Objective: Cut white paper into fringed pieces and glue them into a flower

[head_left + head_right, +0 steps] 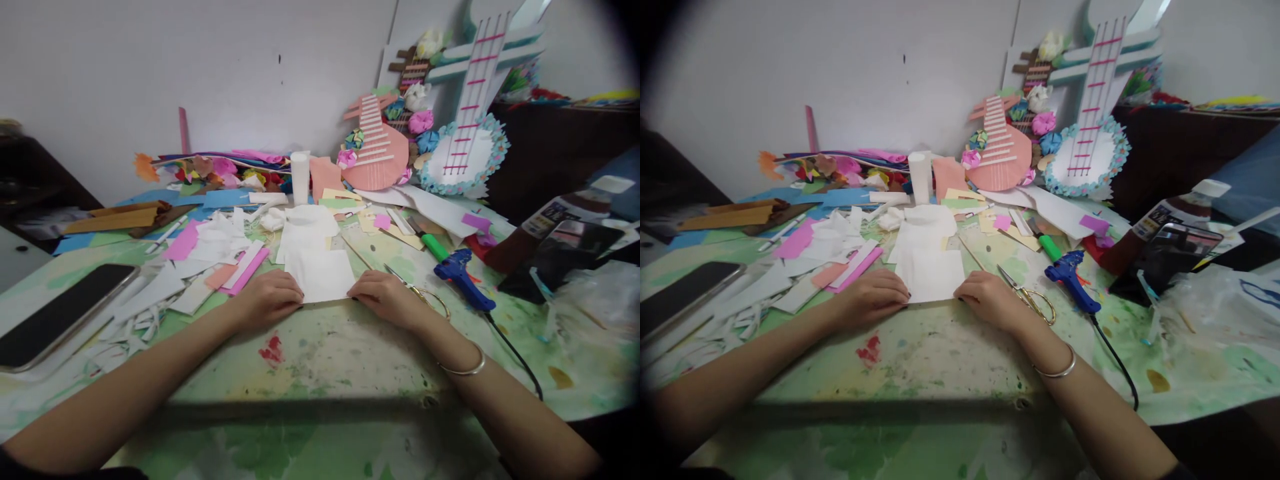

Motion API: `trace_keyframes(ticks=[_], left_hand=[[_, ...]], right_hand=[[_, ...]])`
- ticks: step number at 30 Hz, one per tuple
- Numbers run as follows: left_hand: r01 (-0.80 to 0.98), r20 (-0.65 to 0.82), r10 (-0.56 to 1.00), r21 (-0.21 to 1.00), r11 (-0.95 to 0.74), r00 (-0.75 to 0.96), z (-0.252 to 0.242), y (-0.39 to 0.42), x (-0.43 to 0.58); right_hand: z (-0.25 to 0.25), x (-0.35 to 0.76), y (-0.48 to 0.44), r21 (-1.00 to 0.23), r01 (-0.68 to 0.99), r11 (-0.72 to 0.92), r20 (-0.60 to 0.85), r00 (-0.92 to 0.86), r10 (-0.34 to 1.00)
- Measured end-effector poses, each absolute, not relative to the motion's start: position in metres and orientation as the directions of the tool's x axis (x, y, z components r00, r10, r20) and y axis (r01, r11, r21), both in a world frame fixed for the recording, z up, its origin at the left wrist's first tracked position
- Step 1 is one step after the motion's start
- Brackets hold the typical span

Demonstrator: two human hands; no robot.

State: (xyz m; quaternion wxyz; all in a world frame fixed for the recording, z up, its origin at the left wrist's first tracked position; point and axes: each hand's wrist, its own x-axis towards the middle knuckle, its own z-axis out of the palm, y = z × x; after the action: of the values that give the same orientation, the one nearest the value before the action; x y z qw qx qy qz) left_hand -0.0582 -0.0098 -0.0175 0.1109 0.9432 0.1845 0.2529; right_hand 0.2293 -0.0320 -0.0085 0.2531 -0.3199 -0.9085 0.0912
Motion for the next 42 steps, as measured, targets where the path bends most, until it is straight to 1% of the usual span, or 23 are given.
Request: trace_keyframes(ticks=[3, 6, 8, 10, 12, 17, 23, 28, 34, 42], left_hand=[[0.355, 0.361, 0.530, 0.449, -0.820, 0.768, -0.016, -0.011, -0.062], [0.442, 0.249, 0.676, 0.594, -0.672, 0.694, -0.016, -0.010, -0.065], [0.504, 0.141, 0.759, 0.669, -0.547, 0.636, -0.015, -0.009, -0.067], [0.556, 0.037, 0.809, 0.709, -0.434, 0.586, -0.013, -0.008, -0.068], [0.591, -0.026, 0.828, 0.712, -0.378, 0.560, -0.010, -0.007, -0.069], [0.644, -0.086, 0.838, 0.683, -0.345, 0.539, -0.004, -0.006, -0.070], [0.655, -0.124, 0.827, 0.677, -0.334, 0.549, -0.002, -0.005, -0.070], [0.673, -0.112, 0.831, 0.651, -0.352, 0.544, -0.002, -0.004, -0.071], [0.727, -0.184, 0.846, 0.620, -0.294, 0.500, 0.003, -0.005, -0.069], [0.742, -0.208, 0.826, 0.587, -0.323, 0.524, 0.001, -0.002, -0.067]], right_hand=[[-0.013, 0.232, -0.030, -0.464, 0.580, 0.670, 0.351, -0.574, 0.740], [-0.018, 0.236, -0.026, -0.603, 0.608, 0.516, 0.261, -0.461, 0.848], [-0.020, 0.238, -0.024, -0.664, 0.597, 0.450, 0.207, -0.432, 0.878], [-0.020, 0.238, -0.023, -0.685, 0.590, 0.427, 0.174, -0.437, 0.883], [-0.019, 0.237, -0.022, -0.676, 0.605, 0.421, 0.153, -0.443, 0.883], [-0.013, 0.235, -0.022, -0.664, 0.658, 0.355, 0.075, -0.414, 0.907], [-0.009, 0.237, -0.022, -0.733, 0.635, 0.245, -0.060, -0.419, 0.906], [-0.011, 0.235, -0.020, -0.746, 0.635, 0.200, -0.082, -0.386, 0.919], [-0.015, 0.235, -0.015, -0.731, 0.656, 0.189, -0.095, -0.372, 0.924], [-0.010, 0.232, -0.010, -0.704, 0.696, 0.137, -0.155, -0.339, 0.928]])
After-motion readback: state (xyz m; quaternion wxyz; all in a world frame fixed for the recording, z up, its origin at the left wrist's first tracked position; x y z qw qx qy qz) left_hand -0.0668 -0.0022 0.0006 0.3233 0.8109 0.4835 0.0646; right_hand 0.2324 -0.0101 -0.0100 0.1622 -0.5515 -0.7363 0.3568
